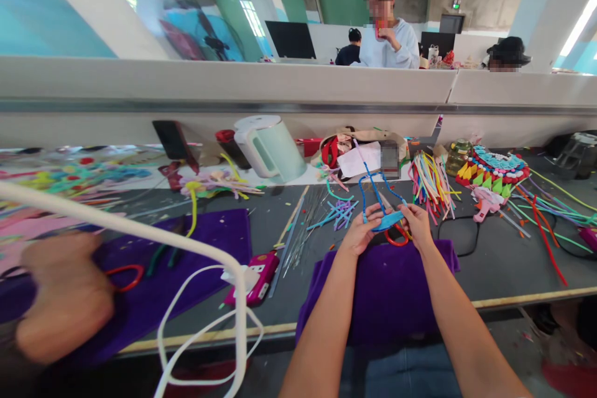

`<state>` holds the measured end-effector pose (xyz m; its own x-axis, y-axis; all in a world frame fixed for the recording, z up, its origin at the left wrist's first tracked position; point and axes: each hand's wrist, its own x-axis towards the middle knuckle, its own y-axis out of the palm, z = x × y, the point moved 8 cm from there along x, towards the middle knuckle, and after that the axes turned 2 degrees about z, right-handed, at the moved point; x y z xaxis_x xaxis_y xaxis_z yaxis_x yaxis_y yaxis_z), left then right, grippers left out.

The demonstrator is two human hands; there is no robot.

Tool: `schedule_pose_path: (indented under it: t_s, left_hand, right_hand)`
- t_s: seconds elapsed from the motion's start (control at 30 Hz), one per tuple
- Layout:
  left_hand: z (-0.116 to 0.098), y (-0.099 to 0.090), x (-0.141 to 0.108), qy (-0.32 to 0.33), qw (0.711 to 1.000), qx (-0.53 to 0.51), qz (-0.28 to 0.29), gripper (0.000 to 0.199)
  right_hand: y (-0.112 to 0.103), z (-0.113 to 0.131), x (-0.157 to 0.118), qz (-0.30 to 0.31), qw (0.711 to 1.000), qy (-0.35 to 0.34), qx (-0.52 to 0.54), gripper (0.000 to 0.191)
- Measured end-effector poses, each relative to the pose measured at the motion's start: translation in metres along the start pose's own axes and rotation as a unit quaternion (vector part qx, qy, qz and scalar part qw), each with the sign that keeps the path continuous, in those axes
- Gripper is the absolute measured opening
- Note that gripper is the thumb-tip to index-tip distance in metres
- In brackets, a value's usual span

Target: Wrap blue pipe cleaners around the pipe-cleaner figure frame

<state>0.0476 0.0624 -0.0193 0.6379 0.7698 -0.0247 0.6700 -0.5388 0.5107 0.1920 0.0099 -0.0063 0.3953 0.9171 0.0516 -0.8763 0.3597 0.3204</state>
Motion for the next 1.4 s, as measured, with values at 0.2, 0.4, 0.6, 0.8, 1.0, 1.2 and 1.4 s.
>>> schedule_pose_path:
  t_s: [0.2, 0.4, 0.6, 0.8, 1.0, 1.2, 1.4]
  left_hand:
    - [0.000, 0.000, -0.002, -0.008, 1.000, 0.008, 0.010, 0.059]
    - [0.001, 0.006, -0.006, -0.025, 0.998, 0.034, 0.038, 0.056]
    - [0.002, 0.012, -0.006, -0.025, 0.998, 0.040, 0.049, 0.050]
    - [-0.002, 0.007, -0.005, -0.012, 0.999, 0.021, 0.034, 0.054]
    - [-0.011, 0.012, -0.009, 0.017, 0.998, -0.026, 0.055, 0.062]
    - [-0.011, 0.025, -0.007, 0.019, 0.993, -0.043, 0.112, 0.072]
    - [-0.011, 0.032, -0.007, 0.013, 0.990, -0.050, 0.133, 0.081]
  right_hand:
    - [-0.012, -0.001, 0.005, -0.031, 0.999, -0.004, 0.007, 0.044]
    - [-0.022, -0.003, 0.008, -0.068, 0.997, 0.000, 0.028, 0.048]
    - [-0.051, 0.011, 0.004, -0.205, 0.976, -0.076, 0.005, 0.041]
    - [-0.072, 0.045, -0.012, -0.277, 0.949, -0.148, 0.033, 0.041]
    - [-0.132, 0.084, -0.088, -0.259, 0.934, -0.156, -0.191, 0.038]
    - [-0.276, 0.117, -0.226, -0.393, 0.763, -0.099, -0.503, 0.042]
    - [-0.312, 0.118, -0.268, -0.308, 0.618, 0.090, -0.718, 0.049]
